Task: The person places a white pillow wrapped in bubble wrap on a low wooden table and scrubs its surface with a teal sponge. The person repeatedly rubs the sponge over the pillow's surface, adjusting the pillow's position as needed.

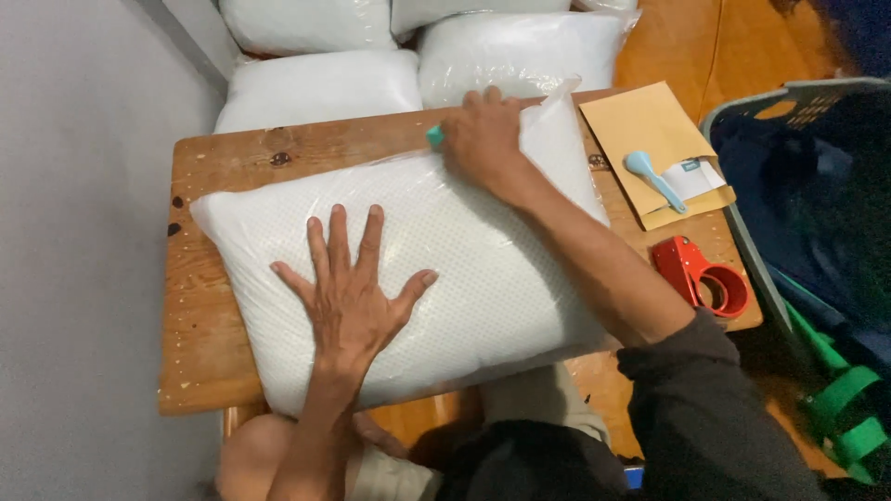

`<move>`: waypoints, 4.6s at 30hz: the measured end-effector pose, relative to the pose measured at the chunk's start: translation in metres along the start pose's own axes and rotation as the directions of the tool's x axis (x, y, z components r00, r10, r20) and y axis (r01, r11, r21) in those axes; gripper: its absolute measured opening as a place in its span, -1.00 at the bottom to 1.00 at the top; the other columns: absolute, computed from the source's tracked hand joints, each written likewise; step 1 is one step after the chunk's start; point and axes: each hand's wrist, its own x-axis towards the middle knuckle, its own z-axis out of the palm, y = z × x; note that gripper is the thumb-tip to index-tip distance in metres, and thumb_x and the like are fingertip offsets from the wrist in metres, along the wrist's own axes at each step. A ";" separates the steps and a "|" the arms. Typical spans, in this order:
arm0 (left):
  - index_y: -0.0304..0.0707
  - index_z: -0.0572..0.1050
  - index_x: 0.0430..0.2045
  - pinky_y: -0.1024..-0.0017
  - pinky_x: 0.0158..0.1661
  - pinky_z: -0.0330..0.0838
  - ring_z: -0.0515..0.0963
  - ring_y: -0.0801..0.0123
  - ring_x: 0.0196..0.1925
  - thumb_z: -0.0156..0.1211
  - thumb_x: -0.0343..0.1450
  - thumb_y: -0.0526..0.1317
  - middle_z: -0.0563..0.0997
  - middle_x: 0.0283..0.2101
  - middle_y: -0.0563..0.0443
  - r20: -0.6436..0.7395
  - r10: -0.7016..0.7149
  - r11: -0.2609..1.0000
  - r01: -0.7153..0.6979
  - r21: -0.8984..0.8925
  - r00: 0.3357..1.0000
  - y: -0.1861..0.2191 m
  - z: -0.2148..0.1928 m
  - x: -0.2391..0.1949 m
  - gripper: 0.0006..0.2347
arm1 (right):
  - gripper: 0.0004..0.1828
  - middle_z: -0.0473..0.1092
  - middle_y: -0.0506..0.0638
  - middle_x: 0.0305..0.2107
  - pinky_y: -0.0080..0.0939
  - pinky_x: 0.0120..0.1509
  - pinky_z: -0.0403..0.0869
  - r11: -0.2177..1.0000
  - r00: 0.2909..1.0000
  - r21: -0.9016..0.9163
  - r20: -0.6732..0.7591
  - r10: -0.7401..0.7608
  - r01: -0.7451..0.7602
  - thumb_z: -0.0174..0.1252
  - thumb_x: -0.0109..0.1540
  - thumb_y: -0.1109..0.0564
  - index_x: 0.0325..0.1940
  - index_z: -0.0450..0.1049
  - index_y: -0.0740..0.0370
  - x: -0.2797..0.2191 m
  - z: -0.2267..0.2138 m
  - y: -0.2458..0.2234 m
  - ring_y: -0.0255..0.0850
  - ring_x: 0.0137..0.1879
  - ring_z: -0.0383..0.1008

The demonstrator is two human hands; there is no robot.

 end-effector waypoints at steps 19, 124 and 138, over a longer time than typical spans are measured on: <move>0.21 0.11 0.45 -0.67 0.15 -0.38 -0.15 -0.25 0.54 -0.14 0.31 0.49 0.02 0.52 -0.22 0.045 -0.024 0.997 0.027 -0.068 0.999 0.001 -0.002 0.006 -0.20 | -0.61 0.21 0.13 -0.28 -0.02 -0.11 0.09 0.241 0.256 0.115 0.660 0.706 -0.964 -0.31 0.17 0.04 0.01 0.26 0.12 -0.048 -0.096 0.104 -0.02 -0.13 0.09; 0.09 0.08 0.47 -0.66 0.21 -0.49 -0.25 -0.22 0.58 0.22 0.16 0.38 -0.07 0.55 -0.29 0.310 -0.127 0.973 0.179 -0.145 0.942 0.005 -0.029 0.036 -0.05 | -0.21 0.28 0.14 -0.34 0.06 -0.26 0.38 0.970 0.961 0.181 0.253 0.113 -0.161 0.45 -0.12 -0.05 0.19 0.46 0.10 -0.050 -0.118 -0.079 0.13 -0.24 0.33; 0.16 -0.08 0.48 -0.53 0.24 -0.55 -0.40 -0.06 0.57 -0.05 0.10 0.55 -0.24 0.57 -0.11 0.374 -0.164 0.979 0.199 -0.055 0.913 0.007 -0.023 0.046 0.02 | -0.52 0.30 0.25 -0.26 0.35 -0.02 0.38 0.652 0.607 0.112 0.506 0.613 -0.750 0.00 0.28 0.04 0.31 0.40 -0.07 -0.054 -0.110 0.039 0.28 0.00 0.34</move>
